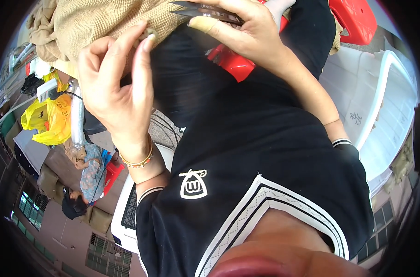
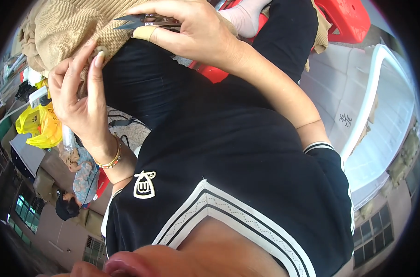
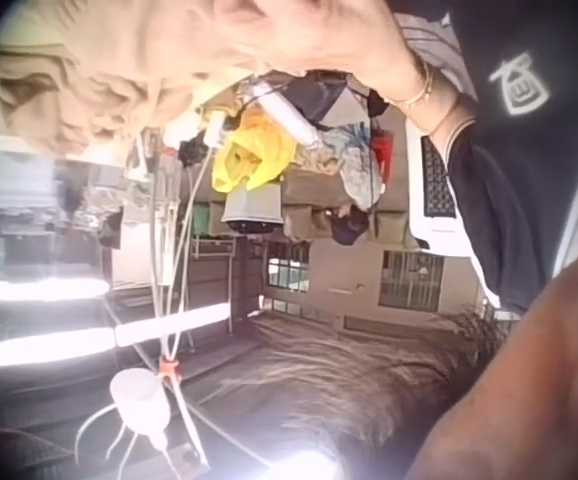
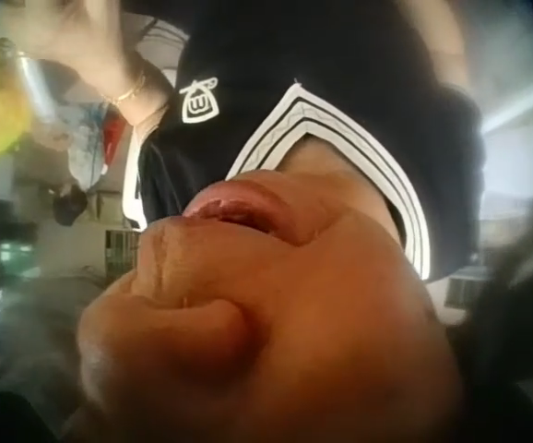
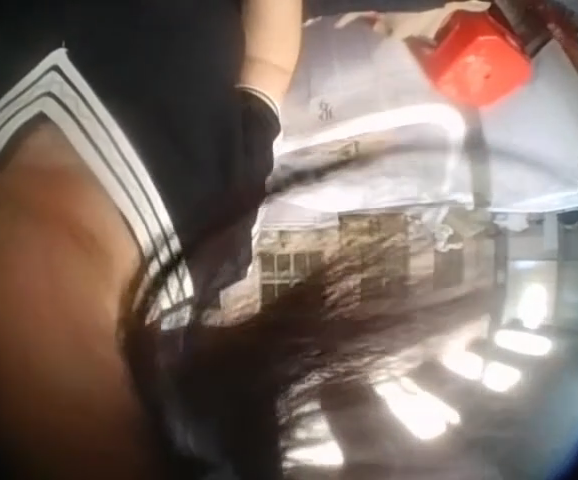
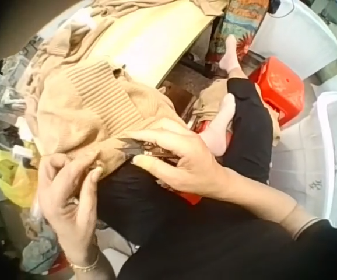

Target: Trimming loose threads from buttons on a tan sweater using small snips.

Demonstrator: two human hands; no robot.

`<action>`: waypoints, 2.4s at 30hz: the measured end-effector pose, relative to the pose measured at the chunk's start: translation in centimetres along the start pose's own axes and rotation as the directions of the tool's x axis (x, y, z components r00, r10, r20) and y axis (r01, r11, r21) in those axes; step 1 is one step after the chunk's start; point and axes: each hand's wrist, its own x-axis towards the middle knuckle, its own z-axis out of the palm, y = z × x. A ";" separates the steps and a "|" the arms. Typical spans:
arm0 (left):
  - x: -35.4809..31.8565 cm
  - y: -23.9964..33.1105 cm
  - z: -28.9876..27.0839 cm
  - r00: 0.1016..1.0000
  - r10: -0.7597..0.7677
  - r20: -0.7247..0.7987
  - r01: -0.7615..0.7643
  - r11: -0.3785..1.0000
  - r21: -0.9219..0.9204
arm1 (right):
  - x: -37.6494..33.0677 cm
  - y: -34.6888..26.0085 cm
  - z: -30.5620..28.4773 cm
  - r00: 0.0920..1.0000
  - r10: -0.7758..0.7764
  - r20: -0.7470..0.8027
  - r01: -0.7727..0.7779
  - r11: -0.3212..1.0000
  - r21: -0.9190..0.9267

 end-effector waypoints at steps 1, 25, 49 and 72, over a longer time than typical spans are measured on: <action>-0.2 -0.5 0.1 1.000 -0.003 -0.015 0.002 0.993 -0.115 | -0.5 -0.2 0.1 1.000 0.003 0.000 -0.003 1.000 -0.007; -1.0 -4.5 -0.2 0.999 0.011 -0.054 -0.039 0.836 -0.547 | 0.3 -1.5 0.0 0.965 -0.098 0.243 0.197 0.883 -0.425; -4.4 -12.4 -0.4 0.921 -0.384 0.062 0.191 0.306 -0.933 | 3.8 3.7 1.0 0.882 0.391 0.262 -0.459 0.595 0.660; -0.3 1.1 0.8 0.993 -0.009 -0.120 -0.004 0.994 -0.105 | 1.7 -3.9 0.0 0.844 0.464 0.270 -0.529 0.629 0.570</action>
